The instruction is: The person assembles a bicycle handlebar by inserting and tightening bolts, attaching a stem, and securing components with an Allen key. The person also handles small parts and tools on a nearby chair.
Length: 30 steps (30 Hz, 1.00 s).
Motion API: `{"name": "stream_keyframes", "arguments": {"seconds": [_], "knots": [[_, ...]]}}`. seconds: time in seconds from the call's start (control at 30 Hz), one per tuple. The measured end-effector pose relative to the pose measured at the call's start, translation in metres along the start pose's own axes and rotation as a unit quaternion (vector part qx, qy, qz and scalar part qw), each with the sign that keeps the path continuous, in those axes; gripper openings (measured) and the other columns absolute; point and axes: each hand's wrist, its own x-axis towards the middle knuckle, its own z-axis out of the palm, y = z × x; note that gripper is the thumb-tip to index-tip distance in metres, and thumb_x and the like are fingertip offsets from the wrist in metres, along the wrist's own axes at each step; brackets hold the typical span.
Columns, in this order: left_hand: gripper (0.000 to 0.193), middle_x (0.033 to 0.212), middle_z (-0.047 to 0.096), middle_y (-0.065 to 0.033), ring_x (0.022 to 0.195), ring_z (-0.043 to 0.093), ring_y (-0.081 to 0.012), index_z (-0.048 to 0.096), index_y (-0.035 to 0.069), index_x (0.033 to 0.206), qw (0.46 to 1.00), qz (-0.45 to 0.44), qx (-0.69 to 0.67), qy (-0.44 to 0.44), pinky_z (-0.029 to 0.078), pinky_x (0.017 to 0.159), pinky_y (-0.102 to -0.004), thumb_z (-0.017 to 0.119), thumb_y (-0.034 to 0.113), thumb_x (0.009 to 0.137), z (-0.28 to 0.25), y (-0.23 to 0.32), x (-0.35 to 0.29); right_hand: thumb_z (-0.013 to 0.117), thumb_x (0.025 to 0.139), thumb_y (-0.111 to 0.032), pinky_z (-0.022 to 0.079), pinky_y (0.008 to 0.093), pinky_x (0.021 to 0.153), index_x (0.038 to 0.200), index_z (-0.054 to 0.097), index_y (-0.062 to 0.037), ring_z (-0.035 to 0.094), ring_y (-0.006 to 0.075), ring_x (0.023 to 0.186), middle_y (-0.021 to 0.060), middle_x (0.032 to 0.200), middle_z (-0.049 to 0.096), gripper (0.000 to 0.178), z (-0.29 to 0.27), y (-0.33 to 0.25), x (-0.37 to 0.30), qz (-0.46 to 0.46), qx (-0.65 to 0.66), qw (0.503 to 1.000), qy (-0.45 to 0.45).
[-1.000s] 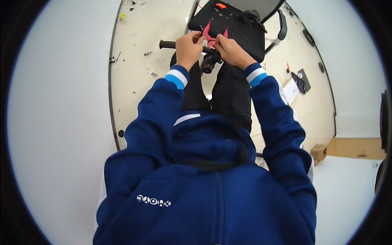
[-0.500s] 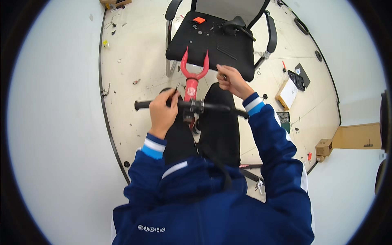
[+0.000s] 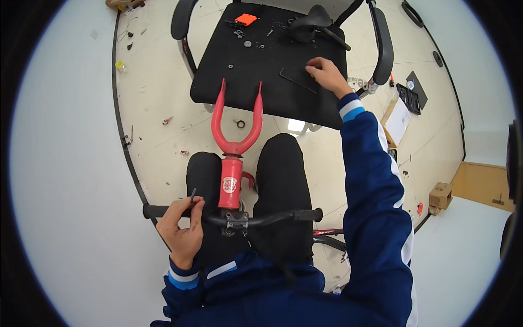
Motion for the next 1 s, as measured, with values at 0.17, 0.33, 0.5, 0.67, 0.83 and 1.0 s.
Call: {"name": "stream_keyframes", "arguments": {"seconds": [0.17,0.33,0.5,0.67,0.83,1.0], "knots": [[0.015,0.080,0.069,-0.0121,0.067,0.067,-0.0177,0.066,-0.005,0.090,1.000,0.016,0.019,-0.005,0.051,0.064,-0.0245,0.072,-0.010,0.076,0.004,-0.002,0.006,0.061,0.088,-0.021,0.050,0.0373,0.090,0.111,0.065,0.0014,0.066,0.0327,0.101,0.0197,0.110,0.067,0.032,-0.023,-0.021,-0.005,-0.059,-0.067,0.996,0.008],[0.017,0.080,0.070,-0.0129,0.067,0.067,-0.0177,0.067,-0.005,0.092,1.000,0.004,0.012,-0.009,0.051,0.064,-0.0246,0.072,-0.010,0.076,0.010,-0.009,0.001,0.062,0.090,-0.022,0.052,0.0324,0.071,0.109,0.064,0.0013,0.066,0.0230,0.080,0.0150,0.094,0.068,0.030,-0.035,-0.095,-0.113,-0.170,0.070,0.980,-0.073],[0.019,0.082,0.070,-0.0139,0.068,0.068,-0.0173,0.066,-0.005,0.096,0.999,0.019,-0.020,0.016,0.052,0.065,-0.0247,0.072,-0.008,0.078,0.012,-0.023,-0.008,0.066,0.087,-0.045,0.051,0.0399,0.079,0.119,0.058,0.0011,0.063,0.0348,0.090,0.0174,0.098,0.064,0.057,-0.030,-0.150,-0.272,-0.231,0.002,0.914,-0.335],[0.013,0.079,0.069,-0.0141,0.066,0.067,-0.0212,0.064,-0.003,0.098,1.000,0.026,-0.016,0.001,0.051,0.063,-0.0268,0.067,-0.002,0.085,0.015,-0.026,-0.012,0.068,0.086,-0.034,0.050,0.0397,0.065,0.106,0.059,-0.0018,0.063,0.0321,0.077,0.0145,0.087,0.063,0.039,0.013,-0.144,-0.323,-0.200,-0.074,0.964,-0.157],[0.010,0.072,0.064,-0.0132,0.062,0.063,-0.0290,0.058,0.002,0.102,0.996,-0.001,0.015,-0.089,0.047,0.058,-0.0323,0.054,0.009,0.095,0.004,-0.018,-0.002,0.071,0.084,-0.031,0.049,0.0358,0.058,0.094,0.061,-0.0044,0.063,0.0295,0.070,0.0101,0.079,0.063,0.030,0.030,-0.142,-0.338,-0.197,-0.071,0.976,-0.063],[0.016,0.067,0.059,-0.0117,0.057,0.058,-0.0229,0.053,0.001,0.103,0.996,0.056,-0.055,-0.042,0.044,0.056,-0.0306,0.045,0.014,0.101,-0.008,-0.022,0.003,0.075,0.079,-0.027,0.048,0.0363,0.058,0.094,0.062,-0.0047,0.064,0.0284,0.070,0.0101,0.079,0.063,0.030,0.017,-0.156,-0.356,-0.237,-0.091,0.967,0.020]]}}
